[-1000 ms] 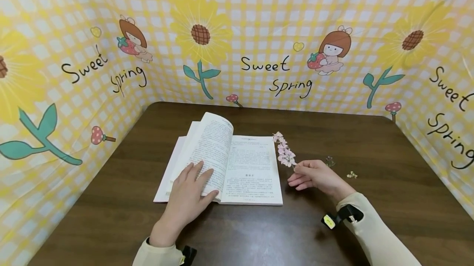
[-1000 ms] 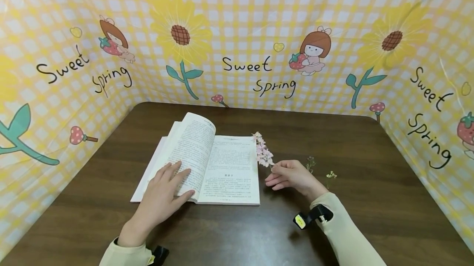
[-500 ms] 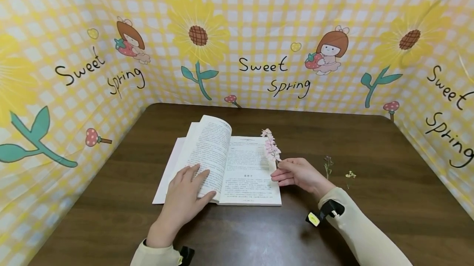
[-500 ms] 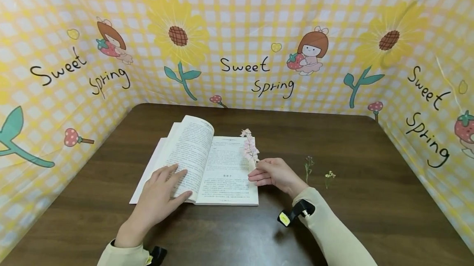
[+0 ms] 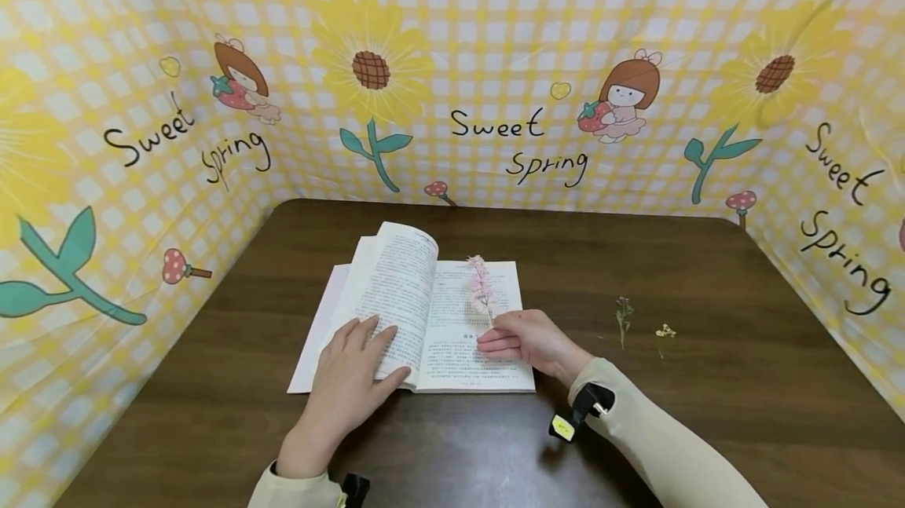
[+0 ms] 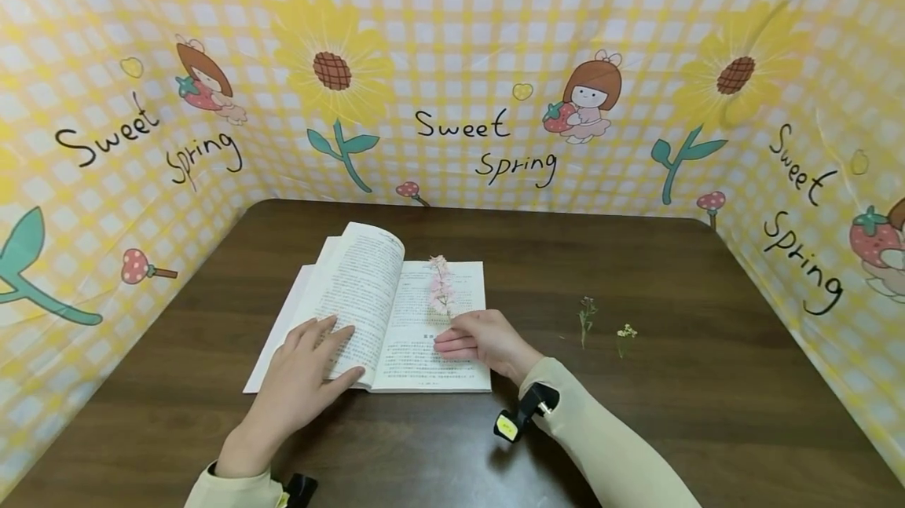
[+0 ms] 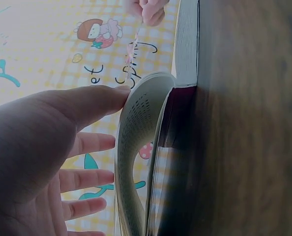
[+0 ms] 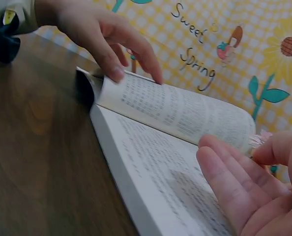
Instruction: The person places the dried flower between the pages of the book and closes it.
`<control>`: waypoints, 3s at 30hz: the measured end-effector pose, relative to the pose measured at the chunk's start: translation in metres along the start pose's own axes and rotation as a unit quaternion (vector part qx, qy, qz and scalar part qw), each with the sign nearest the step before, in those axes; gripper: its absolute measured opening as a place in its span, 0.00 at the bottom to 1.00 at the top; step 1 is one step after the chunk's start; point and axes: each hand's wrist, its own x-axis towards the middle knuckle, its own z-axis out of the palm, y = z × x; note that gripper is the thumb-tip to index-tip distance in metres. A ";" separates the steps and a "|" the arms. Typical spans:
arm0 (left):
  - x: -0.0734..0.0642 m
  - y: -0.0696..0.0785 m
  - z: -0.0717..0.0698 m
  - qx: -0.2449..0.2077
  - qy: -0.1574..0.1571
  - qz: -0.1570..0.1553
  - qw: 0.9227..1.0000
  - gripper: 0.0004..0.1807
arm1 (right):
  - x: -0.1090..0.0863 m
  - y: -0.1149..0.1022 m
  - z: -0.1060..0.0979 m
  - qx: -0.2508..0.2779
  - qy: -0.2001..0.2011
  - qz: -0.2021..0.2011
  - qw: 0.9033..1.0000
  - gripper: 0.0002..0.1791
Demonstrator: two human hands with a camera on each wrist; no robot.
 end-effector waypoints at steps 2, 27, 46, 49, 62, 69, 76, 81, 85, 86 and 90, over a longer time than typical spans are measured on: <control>0.000 0.001 -0.001 0.000 -0.001 0.000 1.000 0.31 | 0.002 0.001 0.005 0.010 0.000 0.013 1.000 0.14; -0.001 0.003 0.000 0.009 -0.008 -0.019 1.000 0.32 | 0.011 0.000 0.029 -0.032 0.042 0.086 0.995 0.15; 0.001 0.008 0.002 0.011 0.020 0.002 1.000 0.30 | 0.000 -0.004 0.024 -0.044 -0.010 0.084 0.995 0.09; 0.002 0.010 0.002 0.010 0.026 0.008 1.000 0.30 | -0.004 -0.005 0.020 -0.043 -0.017 0.077 0.996 0.10; 0.003 0.021 0.003 0.031 0.017 0.078 0.996 0.25 | -0.039 -0.010 -0.007 -0.016 -0.060 0.027 0.998 0.09; 0.005 0.026 0.004 0.059 -0.020 0.084 0.995 0.20 | -0.059 -0.016 -0.031 0.004 -0.079 -0.001 0.997 0.07; 0.002 0.035 0.001 0.057 -0.059 0.050 0.995 0.12 | -0.079 -0.012 -0.059 0.043 -0.123 -0.051 0.990 0.16; 0.003 0.041 0.002 0.064 -0.066 0.020 0.996 0.27 | -0.089 -0.010 -0.077 0.071 -0.143 -0.073 0.984 0.20; 0.006 0.045 0.004 0.090 -0.047 0.007 0.995 0.33 | -0.094 -0.010 -0.091 0.077 -0.154 -0.092 0.981 0.22; 0.007 0.045 0.005 0.096 -0.038 0.008 0.995 0.32 | -0.095 -0.010 -0.094 0.079 -0.157 -0.096 0.980 0.22; 0.011 0.045 0.007 0.106 -0.014 0.009 0.994 0.30 | -0.099 -0.010 -0.107 0.091 -0.171 -0.110 0.975 0.25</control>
